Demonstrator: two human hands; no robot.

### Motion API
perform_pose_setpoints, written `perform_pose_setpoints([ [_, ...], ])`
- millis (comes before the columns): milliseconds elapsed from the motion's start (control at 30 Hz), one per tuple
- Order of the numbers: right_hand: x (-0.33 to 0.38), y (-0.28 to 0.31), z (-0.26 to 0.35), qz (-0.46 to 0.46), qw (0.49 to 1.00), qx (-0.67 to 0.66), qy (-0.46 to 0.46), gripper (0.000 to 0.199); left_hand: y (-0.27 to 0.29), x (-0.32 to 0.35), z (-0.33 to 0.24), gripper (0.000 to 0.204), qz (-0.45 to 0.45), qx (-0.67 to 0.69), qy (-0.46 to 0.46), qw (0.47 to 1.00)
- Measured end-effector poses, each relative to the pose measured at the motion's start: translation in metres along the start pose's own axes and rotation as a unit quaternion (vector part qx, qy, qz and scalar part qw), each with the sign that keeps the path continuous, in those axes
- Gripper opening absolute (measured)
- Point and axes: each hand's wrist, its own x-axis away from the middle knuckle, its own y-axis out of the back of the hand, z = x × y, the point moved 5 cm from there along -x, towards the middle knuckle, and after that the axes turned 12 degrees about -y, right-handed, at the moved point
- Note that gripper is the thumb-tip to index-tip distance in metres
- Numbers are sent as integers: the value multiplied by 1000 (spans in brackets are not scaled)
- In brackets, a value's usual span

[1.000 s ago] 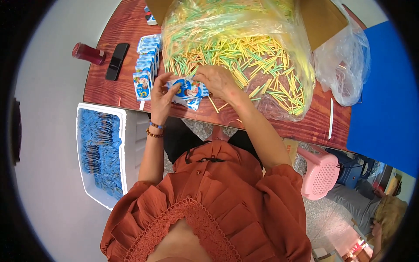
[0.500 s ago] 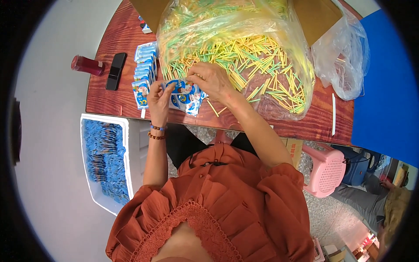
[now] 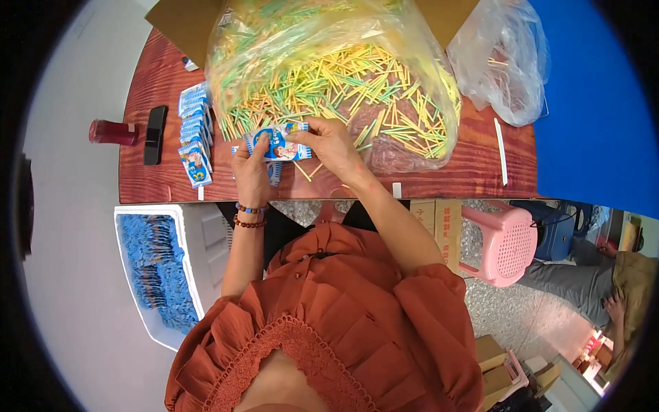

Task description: Sort and arrange small blue packets on a workstation table next to a box of shredded packing material.

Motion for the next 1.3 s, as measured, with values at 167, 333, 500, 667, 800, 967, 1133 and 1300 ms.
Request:
perform_pose_setpoints([
  [167,8,17,-14,-30,999,-29,-18,17,-7,5,19,13,-17,6,1,1000],
  [333,13,33,-7,-7,995,-35,-93,23,1,4,25,14,-64,31,18,997],
  [500,41,47,37,-116,982,44,142,16,-11,5,15,21,-55,-11,72,996],
  [667,51,15,68,-83,906,293,293,25,-28,2,1,24,-20,21,56,998],
  [800,42,12,62,-35,894,320,311,24,-28,0,9,24,11,48,44,998],
  [967,37,34,43,71,936,227,259,17,-26,3,15,24,5,60,89,994],
  [1133,17,119,48,-129,973,188,38,13,-17,1,9,21,-9,74,73,995],
  [1300,-22,158,61,-222,828,489,165,16,-16,3,7,20,-20,85,87,992],
])
